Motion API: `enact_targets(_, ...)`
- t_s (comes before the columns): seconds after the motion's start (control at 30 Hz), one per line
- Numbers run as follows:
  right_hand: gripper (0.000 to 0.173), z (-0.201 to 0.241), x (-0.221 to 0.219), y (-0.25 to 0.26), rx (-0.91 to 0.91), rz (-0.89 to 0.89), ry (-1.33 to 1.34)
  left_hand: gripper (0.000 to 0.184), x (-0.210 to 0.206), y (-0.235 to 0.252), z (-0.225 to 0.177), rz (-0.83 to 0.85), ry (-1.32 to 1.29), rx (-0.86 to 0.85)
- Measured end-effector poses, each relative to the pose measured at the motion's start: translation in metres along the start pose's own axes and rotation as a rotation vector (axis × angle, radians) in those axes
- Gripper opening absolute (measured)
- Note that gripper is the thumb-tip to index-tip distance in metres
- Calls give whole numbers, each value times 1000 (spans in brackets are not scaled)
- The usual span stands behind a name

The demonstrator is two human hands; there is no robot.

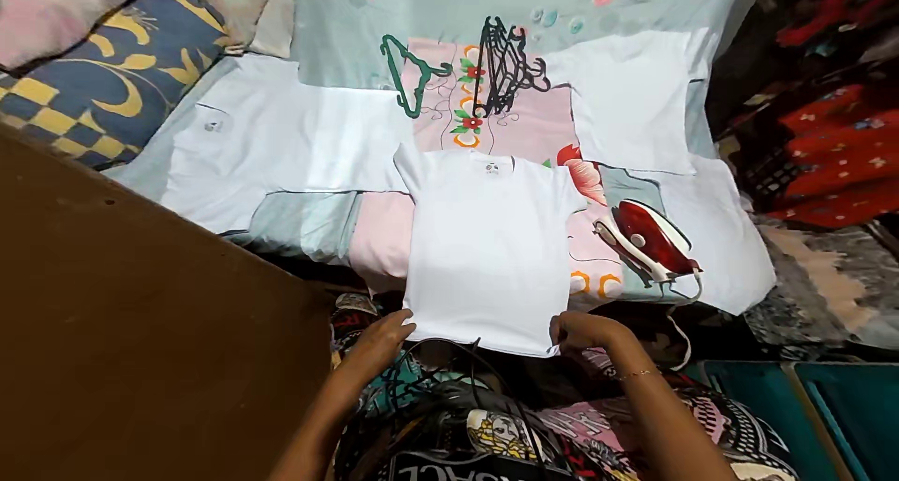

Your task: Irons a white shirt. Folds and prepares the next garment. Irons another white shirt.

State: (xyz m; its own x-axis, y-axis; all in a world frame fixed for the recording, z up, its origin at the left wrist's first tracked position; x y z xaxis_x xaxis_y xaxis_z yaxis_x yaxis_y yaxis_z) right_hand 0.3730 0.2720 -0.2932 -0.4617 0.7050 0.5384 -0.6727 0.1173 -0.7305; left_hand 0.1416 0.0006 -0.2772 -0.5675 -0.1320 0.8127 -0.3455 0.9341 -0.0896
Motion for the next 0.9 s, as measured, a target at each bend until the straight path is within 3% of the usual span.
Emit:
enact_targets(0.17,20,1,-10,9,-26,39,-43,31,-11,4,6,87,12,61)
enact_targets(0.23,21,0,4,1,-35,-72,15,30,-12,7,7,111,29,80)
enact_targets(0.3,25,-6,44,-23,-84,-422,127,30,-12,11,11,183,77,113)
enact_targets(0.37,29,-19,91,-49,-194,-881,168,39,-8,13,13,202,106,135)
enact_targets(0.43,29,-37,120,-63,-343,-1197,96,39,4,17,7,109,88,115)
enact_targets(0.47,29,-46,126,-62,-405,-1255,62,35,12,19,1,13,68,71)
enact_targets(0.57,37,-72,126,-37,-566,-1111,-43,21,33,30,-18,-382,34,-158)
enact_targets(0.63,41,-85,123,-21,-643,-986,-121,19,45,41,-24,-550,42,-262)
enact_targets(0.73,37,-94,124,-21,-678,-954,-160,20,56,61,-22,-644,63,-324)
enact_targets(0.9,37,-88,161,-60,-569,-1102,56,21,63,104,1,-695,66,-335)
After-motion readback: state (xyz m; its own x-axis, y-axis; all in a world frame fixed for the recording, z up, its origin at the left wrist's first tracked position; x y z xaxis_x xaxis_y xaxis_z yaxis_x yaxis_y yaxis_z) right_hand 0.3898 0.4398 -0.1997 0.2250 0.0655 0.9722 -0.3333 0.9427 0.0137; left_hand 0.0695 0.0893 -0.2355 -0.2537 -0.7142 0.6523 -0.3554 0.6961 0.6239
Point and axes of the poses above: each hand's wrist, its own y-axis towards the middle knuckle, its own x-axis out of the back of the hand, z = x × y, the point moved 5 cm from there along y, towards the middle knuckle, and after that the axes turned 15 degrees about -z, right-handed, at the moved point
